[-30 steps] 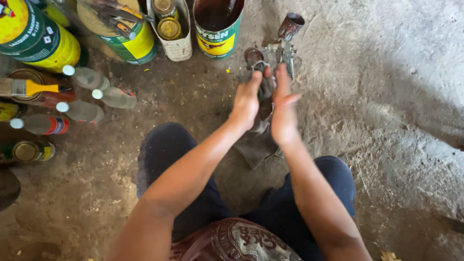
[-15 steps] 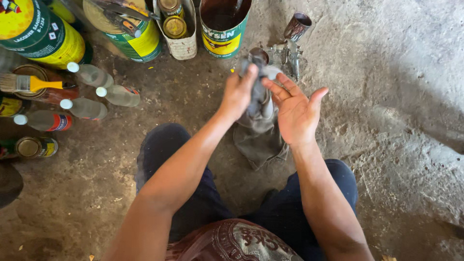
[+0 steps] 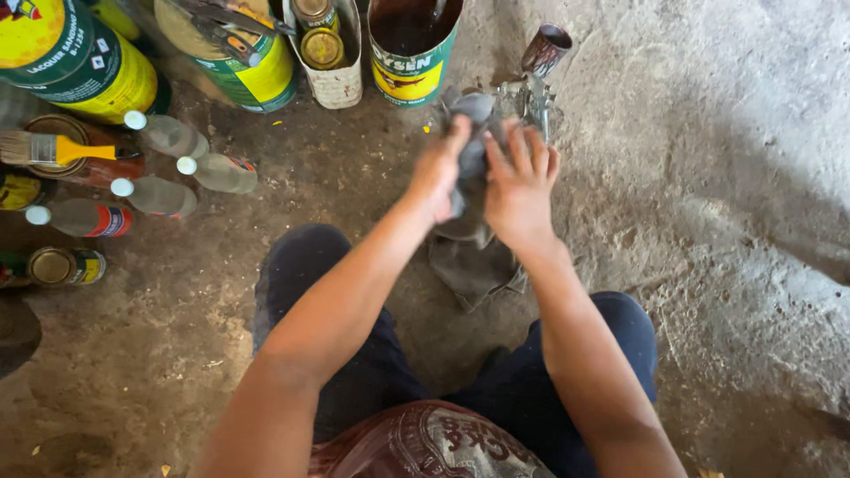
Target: The person mixes dark liquid in a small cup, cleans and prepares a spray gun nozzle with a cloth, and then uses the spray gun to apply a finish to a wooden chair.
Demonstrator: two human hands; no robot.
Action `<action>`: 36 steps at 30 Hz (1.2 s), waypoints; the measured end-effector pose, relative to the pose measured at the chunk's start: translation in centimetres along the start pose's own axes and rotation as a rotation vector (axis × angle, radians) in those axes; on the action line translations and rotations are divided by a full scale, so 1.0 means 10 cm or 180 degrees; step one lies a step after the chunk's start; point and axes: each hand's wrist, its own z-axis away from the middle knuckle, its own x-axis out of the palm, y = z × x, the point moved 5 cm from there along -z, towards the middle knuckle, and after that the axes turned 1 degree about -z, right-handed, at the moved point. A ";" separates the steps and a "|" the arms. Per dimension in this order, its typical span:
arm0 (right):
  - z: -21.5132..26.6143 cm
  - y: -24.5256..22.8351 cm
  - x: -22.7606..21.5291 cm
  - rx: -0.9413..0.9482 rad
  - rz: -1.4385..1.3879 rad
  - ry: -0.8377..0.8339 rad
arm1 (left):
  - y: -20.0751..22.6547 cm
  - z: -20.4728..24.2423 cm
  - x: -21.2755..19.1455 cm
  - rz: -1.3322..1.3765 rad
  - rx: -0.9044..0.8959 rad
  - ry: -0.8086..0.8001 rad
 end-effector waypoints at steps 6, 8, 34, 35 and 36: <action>0.08 0.01 0.58 -0.0123 0.1232 -0.0735 | -0.24 -0.20 -0.12 -0.0909 0.1290 -0.0284; 0.07 -0.01 0.53 -0.0432 0.0972 -0.0623 | -0.11 -0.22 -0.13 -0.1365 0.1153 -0.0058; -0.18 0.49 0.12 0.2050 -0.2749 0.0659 | -0.46 0.11 0.09 -0.2335 0.0724 -0.1088; -0.19 0.57 0.17 0.2508 -0.3785 0.0648 | -0.35 0.31 0.18 -0.3046 0.1392 -0.1495; -0.20 0.61 0.09 0.2489 -0.3778 0.0677 | -0.27 0.46 0.30 -0.3745 0.2075 -0.1928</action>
